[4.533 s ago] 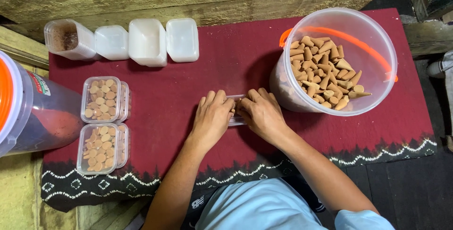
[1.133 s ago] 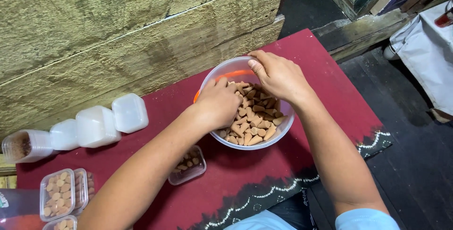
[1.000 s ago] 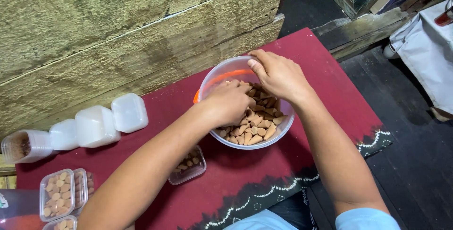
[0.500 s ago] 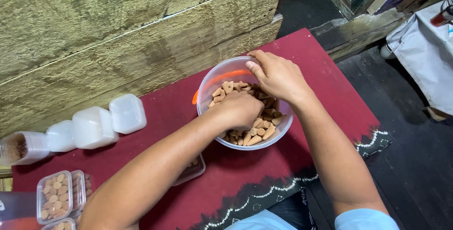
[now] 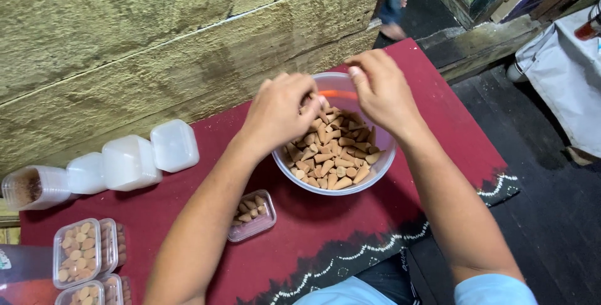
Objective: The person transfers small, light-brown snack pieces from a large clear bucket into smaller rectangular plastic containers. They use both hands to scoop the snacks and arrange them into the containers, which are placed on a red patterned mat.
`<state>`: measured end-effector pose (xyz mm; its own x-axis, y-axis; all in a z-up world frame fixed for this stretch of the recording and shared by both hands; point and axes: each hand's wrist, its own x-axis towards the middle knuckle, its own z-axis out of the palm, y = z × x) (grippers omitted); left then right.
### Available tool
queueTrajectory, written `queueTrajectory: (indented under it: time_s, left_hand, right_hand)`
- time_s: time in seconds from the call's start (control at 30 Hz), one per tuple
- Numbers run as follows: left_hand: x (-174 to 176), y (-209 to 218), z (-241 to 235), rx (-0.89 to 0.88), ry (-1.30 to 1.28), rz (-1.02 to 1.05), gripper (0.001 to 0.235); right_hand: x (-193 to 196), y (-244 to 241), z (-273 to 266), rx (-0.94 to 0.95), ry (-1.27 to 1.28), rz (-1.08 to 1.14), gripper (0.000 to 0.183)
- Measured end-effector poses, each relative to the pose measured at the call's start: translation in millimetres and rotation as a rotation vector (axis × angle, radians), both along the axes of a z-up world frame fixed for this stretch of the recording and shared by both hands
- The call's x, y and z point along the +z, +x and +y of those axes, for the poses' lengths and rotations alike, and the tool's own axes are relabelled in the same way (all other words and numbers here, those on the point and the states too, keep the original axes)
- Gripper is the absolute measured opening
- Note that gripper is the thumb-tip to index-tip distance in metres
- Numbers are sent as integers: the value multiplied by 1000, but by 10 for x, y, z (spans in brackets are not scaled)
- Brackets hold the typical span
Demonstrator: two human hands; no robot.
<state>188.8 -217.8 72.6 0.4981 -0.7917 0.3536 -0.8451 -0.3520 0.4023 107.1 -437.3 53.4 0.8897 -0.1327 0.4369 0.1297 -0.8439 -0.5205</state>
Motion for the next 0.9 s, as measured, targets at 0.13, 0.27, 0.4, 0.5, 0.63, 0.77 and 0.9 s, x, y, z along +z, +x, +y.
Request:
queueTrajectory:
  time_s: [0.13, 0.27, 0.4, 0.5, 0.63, 0.77, 0.9]
  left_hand:
    - [-450, 237, -28, 86, -275, 13, 14]
    - [-439, 197, -6, 82, -443, 145, 12]
    - [-308, 131, 19, 110, -429, 324, 11]
    - [-263, 103, 34, 136, -409, 341, 12]
    - [-306, 116, 54, 137, -402, 362, 12]
    - [-324, 149, 23, 154, -398, 345, 10]
    - [-380, 143, 0, 167, -380, 340, 13]
  right_hand:
    - [39, -142, -41, 7, -106, -256, 19]
    - [523, -337, 292, 161, -204, 162, 14]
    - [413, -115, 482, 342, -403, 502, 40]
    - [-16, 294, 444, 480, -497, 534, 46]
    - [412, 87, 728, 595, -458, 641, 52]
    - [415, -123, 567, 752, -418, 722, 65]
    - [76, -221, 128, 424, -926, 791, 47]
